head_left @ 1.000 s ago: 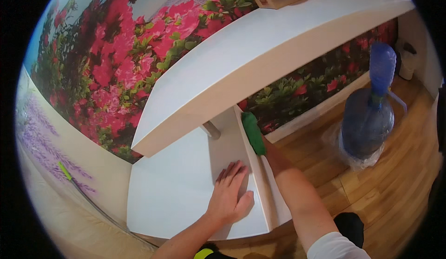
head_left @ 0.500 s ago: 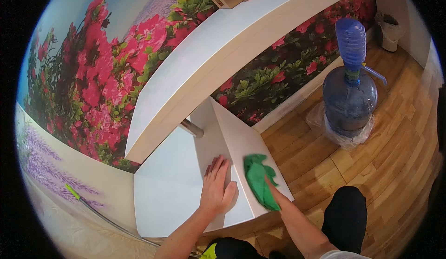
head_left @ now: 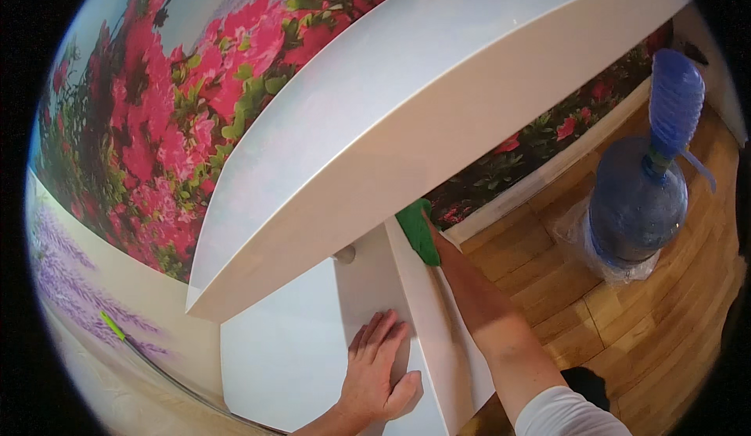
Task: The person wipes the surfaces of a white cabinet and a low shelf unit using a green cloth. They move items like a water bottle and a tape roll aside to clean underneath, then return them. The person also wipes the interior of a cabinet door and the sides of the furniture.
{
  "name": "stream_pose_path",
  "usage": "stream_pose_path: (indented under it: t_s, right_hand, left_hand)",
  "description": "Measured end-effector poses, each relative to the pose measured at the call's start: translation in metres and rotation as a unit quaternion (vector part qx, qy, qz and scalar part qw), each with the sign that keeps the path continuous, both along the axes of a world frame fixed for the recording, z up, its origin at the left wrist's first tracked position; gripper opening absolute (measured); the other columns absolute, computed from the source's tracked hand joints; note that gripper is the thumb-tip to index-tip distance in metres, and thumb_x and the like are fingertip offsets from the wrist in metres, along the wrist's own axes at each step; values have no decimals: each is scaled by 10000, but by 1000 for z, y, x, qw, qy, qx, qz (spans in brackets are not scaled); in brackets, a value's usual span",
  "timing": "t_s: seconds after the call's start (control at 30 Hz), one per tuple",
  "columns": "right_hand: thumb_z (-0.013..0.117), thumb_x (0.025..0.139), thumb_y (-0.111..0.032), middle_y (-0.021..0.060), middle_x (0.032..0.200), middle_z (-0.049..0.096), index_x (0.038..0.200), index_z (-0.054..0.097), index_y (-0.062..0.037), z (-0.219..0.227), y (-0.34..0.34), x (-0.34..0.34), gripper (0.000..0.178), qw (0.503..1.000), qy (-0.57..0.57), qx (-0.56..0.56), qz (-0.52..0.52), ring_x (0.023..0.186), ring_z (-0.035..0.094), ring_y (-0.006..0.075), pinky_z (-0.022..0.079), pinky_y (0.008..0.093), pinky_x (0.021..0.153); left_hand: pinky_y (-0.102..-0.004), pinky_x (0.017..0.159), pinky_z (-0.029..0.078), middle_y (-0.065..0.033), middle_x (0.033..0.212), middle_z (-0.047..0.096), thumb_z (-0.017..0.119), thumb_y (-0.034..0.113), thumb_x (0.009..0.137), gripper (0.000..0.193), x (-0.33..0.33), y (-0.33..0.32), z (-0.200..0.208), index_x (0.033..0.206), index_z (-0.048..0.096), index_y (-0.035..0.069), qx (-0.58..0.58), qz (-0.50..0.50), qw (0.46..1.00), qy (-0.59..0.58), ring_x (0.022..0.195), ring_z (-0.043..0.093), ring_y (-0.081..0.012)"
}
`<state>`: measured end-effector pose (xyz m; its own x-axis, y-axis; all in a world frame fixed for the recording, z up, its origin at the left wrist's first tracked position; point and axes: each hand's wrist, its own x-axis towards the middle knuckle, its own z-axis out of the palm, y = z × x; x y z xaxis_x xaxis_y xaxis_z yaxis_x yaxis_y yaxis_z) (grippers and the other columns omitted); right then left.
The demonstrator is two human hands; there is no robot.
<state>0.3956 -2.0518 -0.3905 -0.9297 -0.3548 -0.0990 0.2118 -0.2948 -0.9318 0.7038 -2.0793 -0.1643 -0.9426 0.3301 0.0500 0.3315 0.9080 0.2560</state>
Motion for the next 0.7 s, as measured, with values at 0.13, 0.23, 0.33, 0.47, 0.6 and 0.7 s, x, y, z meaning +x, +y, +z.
stream_pose_path:
  t_s: [0.13, 0.23, 0.33, 0.47, 0.6, 0.7]
  right_hand:
    - [578, 1103, -284, 42, 1490, 545, 1623, 458, -140, -52, 12, 23, 552, 998, -58, 18, 7, 1295, 545, 191, 434, 329, 1114]
    - [581, 1101, -283, 45, 1471, 555, 1613, 467, -134, -90, 31, 41, 546, 995, -96, 34, 1, 1275, 553, 196, 444, 334, 1100]
    - [585, 1098, -281, 48, 1452, 564, 1603, 476, -128, -117, 48, 60, 539, 990, -130, 44, -11, 1256, 562, 200, 454, 340, 1087]
    - [591, 1095, -278, 52, 1428, 576, 1590, 487, -121, -155, 71, 119, 530, 979, -194, 61, -15, 1230, 574, 207, 468, 347, 1069]
    - [596, 1092, -276, 55, 1403, 588, 1577, 499, -113, -179, 114, 221, 521, 958, -278, 66, -20, 1204, 585, 213, 481, 354, 1051]
    - [600, 1089, -274, 58, 1384, 598, 1568, 508, -107, -160, 141, 288, 515, 949, -312, 40, -12, 1184, 594, 218, 492, 359, 1038]
  left_hand:
    - [-562, 1247, 284, -313, 1621, 410, 651, 251, 863, 712, 0, -3, 0, 1485, 514, -67, 1, 0, 1000, 16, 1489, 402, -499]
    - [-557, 1249, 291, -298, 1627, 417, 660, 259, 867, 715, 0, -3, 0, 1494, 516, -51, -8, 20, 1000, -6, 1506, 396, -482]
    - [-550, 1253, 294, -287, 1623, 439, 668, 276, 869, 715, 0, -2, -2, 1493, 528, -44, -1, 15, 1000, 2, 1510, 405, -469]
    - [-537, 1256, 298, -282, 1604, 475, 683, 303, 872, 713, 1, -4, -3, 1486, 548, -33, 16, 3, 999, 32, 1500, 429, -468]
    - [-531, 1253, 307, -265, 1613, 474, 670, 297, 899, 677, 1, -5, -14, 1495, 552, -2, 19, 11, 999, 41, 1506, 424, -461]
    - [-525, 1258, 309, -254, 1616, 476, 659, 284, 919, 650, 10, -11, -17, 1499, 551, 11, 40, 10, 997, 68, 1505, 422, -459]
